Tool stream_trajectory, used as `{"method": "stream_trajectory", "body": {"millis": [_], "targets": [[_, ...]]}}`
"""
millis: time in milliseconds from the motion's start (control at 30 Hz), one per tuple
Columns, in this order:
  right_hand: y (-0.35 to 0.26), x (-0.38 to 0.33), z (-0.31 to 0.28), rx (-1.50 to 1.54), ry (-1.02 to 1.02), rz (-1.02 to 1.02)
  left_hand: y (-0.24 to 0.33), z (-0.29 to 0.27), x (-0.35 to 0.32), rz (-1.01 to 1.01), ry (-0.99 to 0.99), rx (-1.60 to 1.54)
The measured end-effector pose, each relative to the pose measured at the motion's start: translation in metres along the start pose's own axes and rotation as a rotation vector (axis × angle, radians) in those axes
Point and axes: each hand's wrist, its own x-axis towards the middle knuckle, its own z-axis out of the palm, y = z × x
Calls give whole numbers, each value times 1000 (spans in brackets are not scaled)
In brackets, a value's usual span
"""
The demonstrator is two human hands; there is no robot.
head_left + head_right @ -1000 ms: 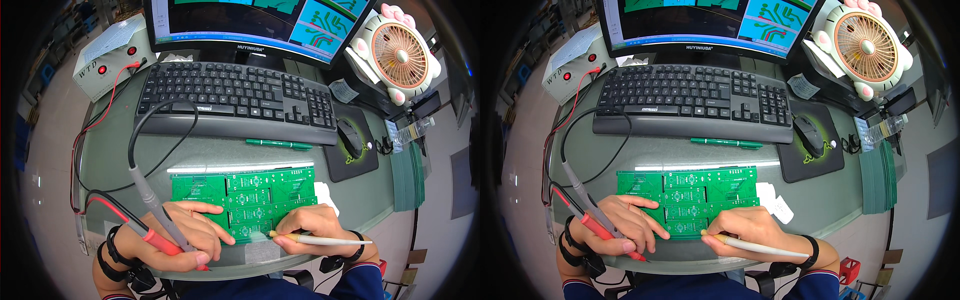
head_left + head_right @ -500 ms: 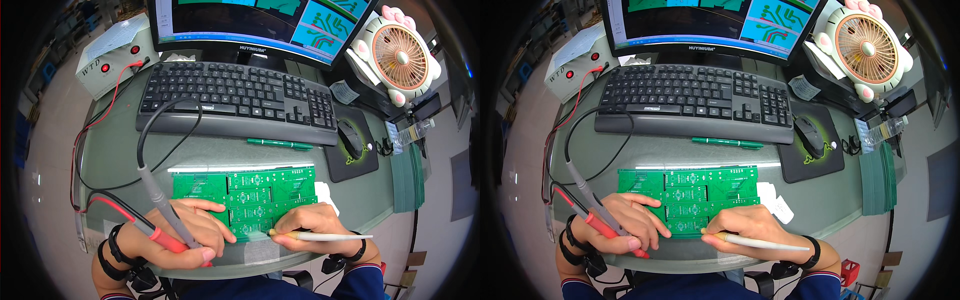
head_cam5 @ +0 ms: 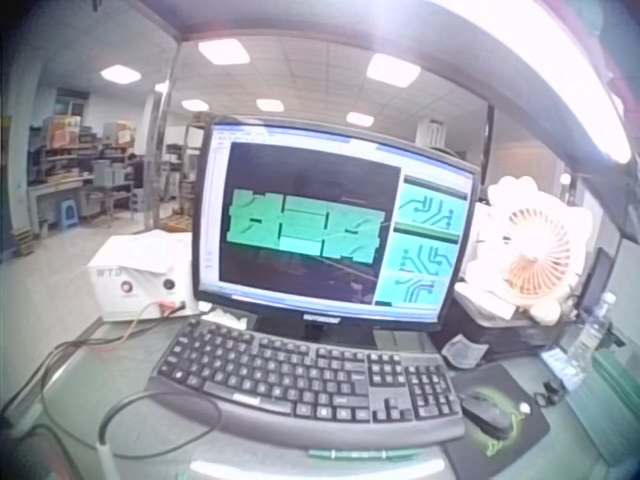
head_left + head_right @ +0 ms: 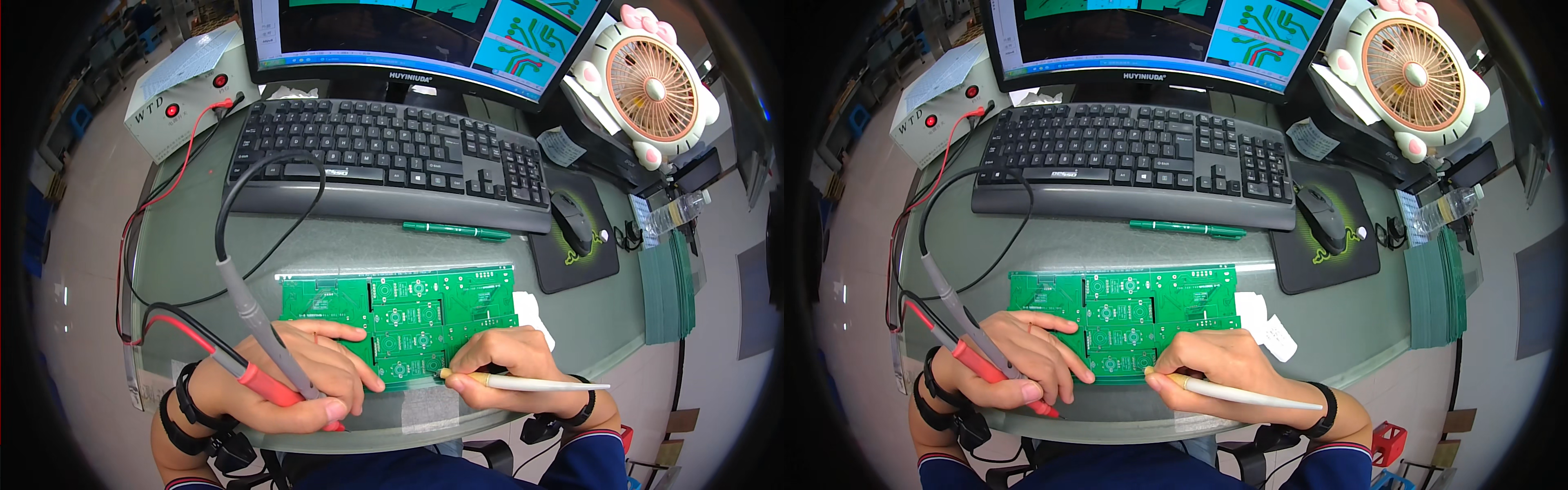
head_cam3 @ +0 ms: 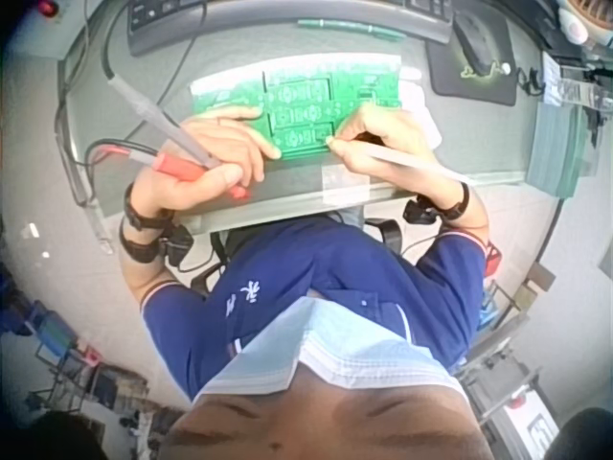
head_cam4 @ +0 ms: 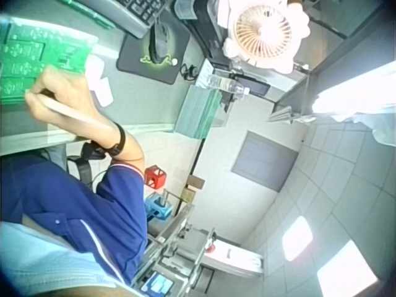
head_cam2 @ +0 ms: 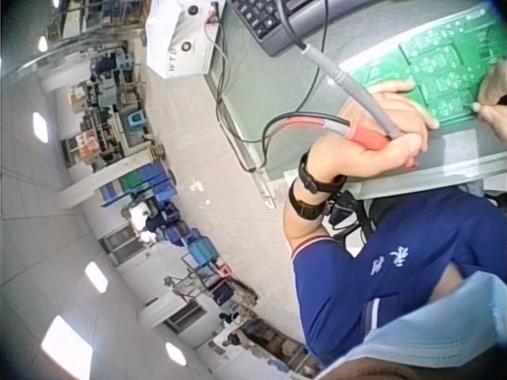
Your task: Test and document printed circuit board assemblies using a multimeter probe and computer interface.
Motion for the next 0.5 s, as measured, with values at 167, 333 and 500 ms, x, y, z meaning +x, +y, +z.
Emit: {"method": "stream_trajectory", "body": {"millis": [167, 333, 500], "targets": [[-1, 0, 0, -6, -14, 7, 0, 1, -1, 3, 7, -8], [1, 1, -1, 4, -19, -1, -2, 1, -1, 1, 8, -13], [0, 1, -1, 4, -24, 4, -3, 2, -2, 11, 25, -23]]}}
